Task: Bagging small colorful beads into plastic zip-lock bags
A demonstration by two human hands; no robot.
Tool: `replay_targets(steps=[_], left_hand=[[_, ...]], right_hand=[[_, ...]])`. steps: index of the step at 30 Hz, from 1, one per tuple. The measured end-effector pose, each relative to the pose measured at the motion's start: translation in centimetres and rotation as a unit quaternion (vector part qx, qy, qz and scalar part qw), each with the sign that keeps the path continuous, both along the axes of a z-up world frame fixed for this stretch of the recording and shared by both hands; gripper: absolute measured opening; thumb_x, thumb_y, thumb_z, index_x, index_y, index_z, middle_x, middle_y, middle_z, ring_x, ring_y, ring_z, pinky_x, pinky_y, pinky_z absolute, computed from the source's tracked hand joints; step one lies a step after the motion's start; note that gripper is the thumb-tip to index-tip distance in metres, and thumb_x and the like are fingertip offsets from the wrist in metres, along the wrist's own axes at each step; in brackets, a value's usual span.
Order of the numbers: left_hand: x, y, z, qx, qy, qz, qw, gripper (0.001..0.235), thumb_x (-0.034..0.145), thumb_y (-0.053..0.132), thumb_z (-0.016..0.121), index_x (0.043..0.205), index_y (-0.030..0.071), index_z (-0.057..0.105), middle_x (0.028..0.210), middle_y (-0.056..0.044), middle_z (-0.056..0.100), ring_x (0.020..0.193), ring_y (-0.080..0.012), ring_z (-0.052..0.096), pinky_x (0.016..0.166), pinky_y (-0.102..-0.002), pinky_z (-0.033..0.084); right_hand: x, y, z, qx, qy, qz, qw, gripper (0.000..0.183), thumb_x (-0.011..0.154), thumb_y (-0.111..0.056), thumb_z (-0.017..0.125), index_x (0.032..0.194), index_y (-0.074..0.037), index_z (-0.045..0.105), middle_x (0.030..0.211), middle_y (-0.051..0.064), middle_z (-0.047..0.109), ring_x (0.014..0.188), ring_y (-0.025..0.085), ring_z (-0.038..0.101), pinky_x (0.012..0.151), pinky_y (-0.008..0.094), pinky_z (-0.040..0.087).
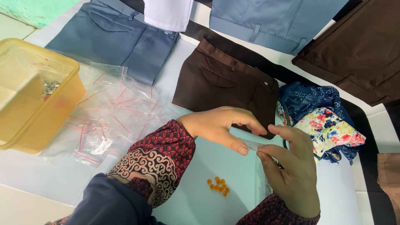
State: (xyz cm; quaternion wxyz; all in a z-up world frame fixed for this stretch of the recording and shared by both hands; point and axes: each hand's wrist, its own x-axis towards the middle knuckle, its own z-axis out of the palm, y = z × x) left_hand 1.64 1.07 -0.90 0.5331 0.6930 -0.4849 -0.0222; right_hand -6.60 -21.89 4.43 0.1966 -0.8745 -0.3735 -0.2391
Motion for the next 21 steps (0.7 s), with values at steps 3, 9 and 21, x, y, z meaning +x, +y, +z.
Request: replay_targets(steps=[3, 9, 21], left_hand=[[0.7, -0.4, -0.9, -0.007, 0.040, -0.070, 0.997, 0.059, 0.087, 0.052, 0.067, 0.136, 0.020, 0.062, 0.129, -0.001, 0.069, 0.123, -0.0156, 0.065, 0.100, -0.032, 0.050], [0.5, -1.4, -1.2, 0.015, 0.049, -0.170, 0.984, 0.064, 0.087, 0.061, 0.060, 0.131, 0.015, 0.064, 0.118, 0.002, 0.072, 0.112, -0.0156, 0.069, 0.098, -0.036, 0.052], [0.6, -1.6, -1.5, -0.027, 0.128, -0.259, 0.957, 0.080, 0.084, 0.069, 0.063, 0.136, 0.009, 0.061, 0.117, -0.002, 0.073, 0.107, -0.0148, 0.069, 0.096, -0.031, 0.055]], right_hand=[[-0.4, 0.2, 0.0, 0.009, -0.027, 0.025, 0.999, 0.009, 0.097, -0.013, 0.063, 0.097, -0.010, 0.072, 0.135, 0.017, 0.055, 0.125, 0.036, 0.053, 0.116, 0.051, 0.045], [-0.5, 0.8, -0.1, -0.015, -0.023, 0.036, 0.999, 0.010, 0.098, -0.016, 0.062, 0.098, -0.016, 0.072, 0.140, 0.015, 0.054, 0.130, 0.037, 0.050, 0.117, 0.050, 0.040], [-0.8, 1.1, 0.1, -0.023, -0.033, 0.041, 0.998, 0.011, 0.099, -0.015, 0.062, 0.098, -0.019, 0.072, 0.140, 0.016, 0.055, 0.131, 0.035, 0.048, 0.117, 0.051, 0.041]])
